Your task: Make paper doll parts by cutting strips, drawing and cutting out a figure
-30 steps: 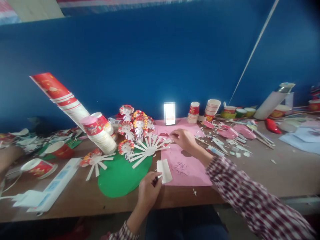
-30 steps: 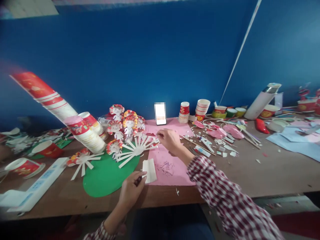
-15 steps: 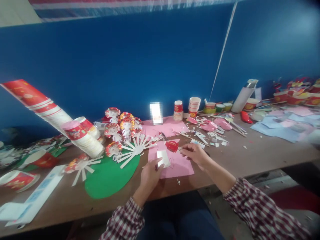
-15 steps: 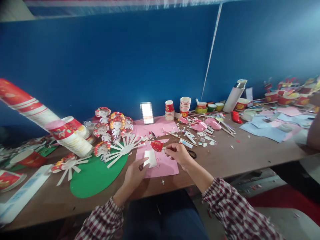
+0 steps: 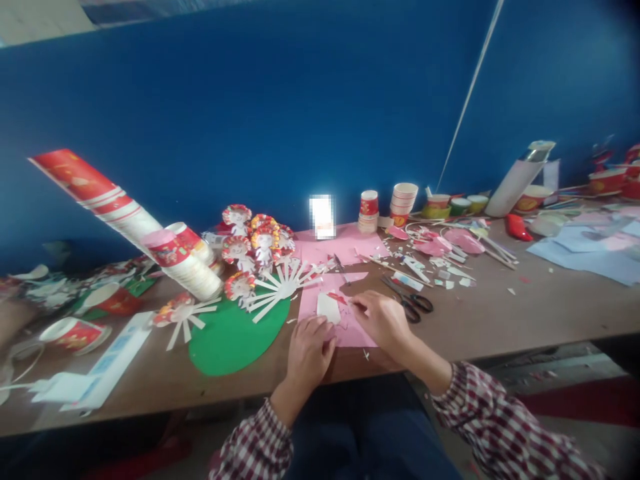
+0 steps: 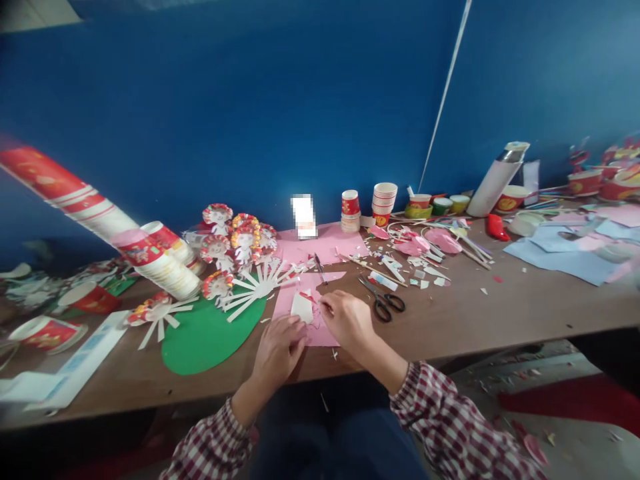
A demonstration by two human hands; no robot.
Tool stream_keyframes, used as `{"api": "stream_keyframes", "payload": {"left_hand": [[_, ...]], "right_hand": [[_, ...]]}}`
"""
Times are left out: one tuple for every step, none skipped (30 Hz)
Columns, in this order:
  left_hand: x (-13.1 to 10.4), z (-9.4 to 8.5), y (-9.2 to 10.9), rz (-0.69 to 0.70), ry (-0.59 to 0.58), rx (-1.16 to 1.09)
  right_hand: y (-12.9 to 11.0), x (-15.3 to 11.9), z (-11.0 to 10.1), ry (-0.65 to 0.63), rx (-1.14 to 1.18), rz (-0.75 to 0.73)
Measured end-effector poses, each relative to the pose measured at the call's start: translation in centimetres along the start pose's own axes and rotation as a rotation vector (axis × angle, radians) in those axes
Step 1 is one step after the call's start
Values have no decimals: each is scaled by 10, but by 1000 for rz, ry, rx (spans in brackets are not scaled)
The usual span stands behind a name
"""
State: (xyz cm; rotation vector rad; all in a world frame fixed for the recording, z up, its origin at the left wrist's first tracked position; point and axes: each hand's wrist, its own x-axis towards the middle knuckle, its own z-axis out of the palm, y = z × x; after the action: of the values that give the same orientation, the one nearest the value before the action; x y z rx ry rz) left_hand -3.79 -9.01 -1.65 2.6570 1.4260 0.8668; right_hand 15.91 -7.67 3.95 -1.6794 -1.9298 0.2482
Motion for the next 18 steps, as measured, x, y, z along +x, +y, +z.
{"api": "stream_keyframes", "payload": {"left_hand": [[0, 0, 0, -1, 4, -9], [-1, 1, 0, -2, 5, -21], [-1, 1, 0, -5, 1, -35], [-1, 1, -1, -8, -7, -50], [-1, 1, -1, -13, -19, -62], [-2, 2, -1, -19, -30, -68], [-2, 2, -1, -25, -34, -68], [-3, 3, -1, -30, -31, -64], [-3, 3, -1, -33, -24, -57], [-4, 3, -1, -35, -18, -50], [-4, 4, -1, -39, -15, -46], [-5, 4, -1, -41, -17, -46], [-5, 4, -1, -42, -23, -49], [-5, 4, 0, -42, -28, -52], [-5, 3, 0, -40, -28, -53], [-5, 3, 0, -36, -25, -51], [-5, 3, 0, -31, -21, -48], [-5, 3, 0, -29, -18, -45]], "right_hand": [[-7, -2, 4, -35, -101, -43], [-12, -3, 9, -107, -170, -122], [-17, -6, 14, -185, -218, -183], [-19, -8, 18, -245, -235, -220], [-20, -10, 22, -290, -225, -252], [-19, -13, 26, -314, -195, -269], [-16, -16, 28, -312, -155, -271], [-11, -18, 30, -286, -115, -255], [-6, -20, 30, -252, -81, -232], [-1, -22, 30, -226, -55, -209], [4, -24, 29, -205, -38, -183], [8, -25, 28, -191, -26, -158], [11, -26, 26, -179, -11, -135], [13, -26, 25, -167, 7, -109], [14, -25, 24, -158, 29, -82], [14, -24, 24, -151, 56, -55], [14, -23, 24, -141, 82, -30], [14, -22, 24, -132, 107, -12]]}}
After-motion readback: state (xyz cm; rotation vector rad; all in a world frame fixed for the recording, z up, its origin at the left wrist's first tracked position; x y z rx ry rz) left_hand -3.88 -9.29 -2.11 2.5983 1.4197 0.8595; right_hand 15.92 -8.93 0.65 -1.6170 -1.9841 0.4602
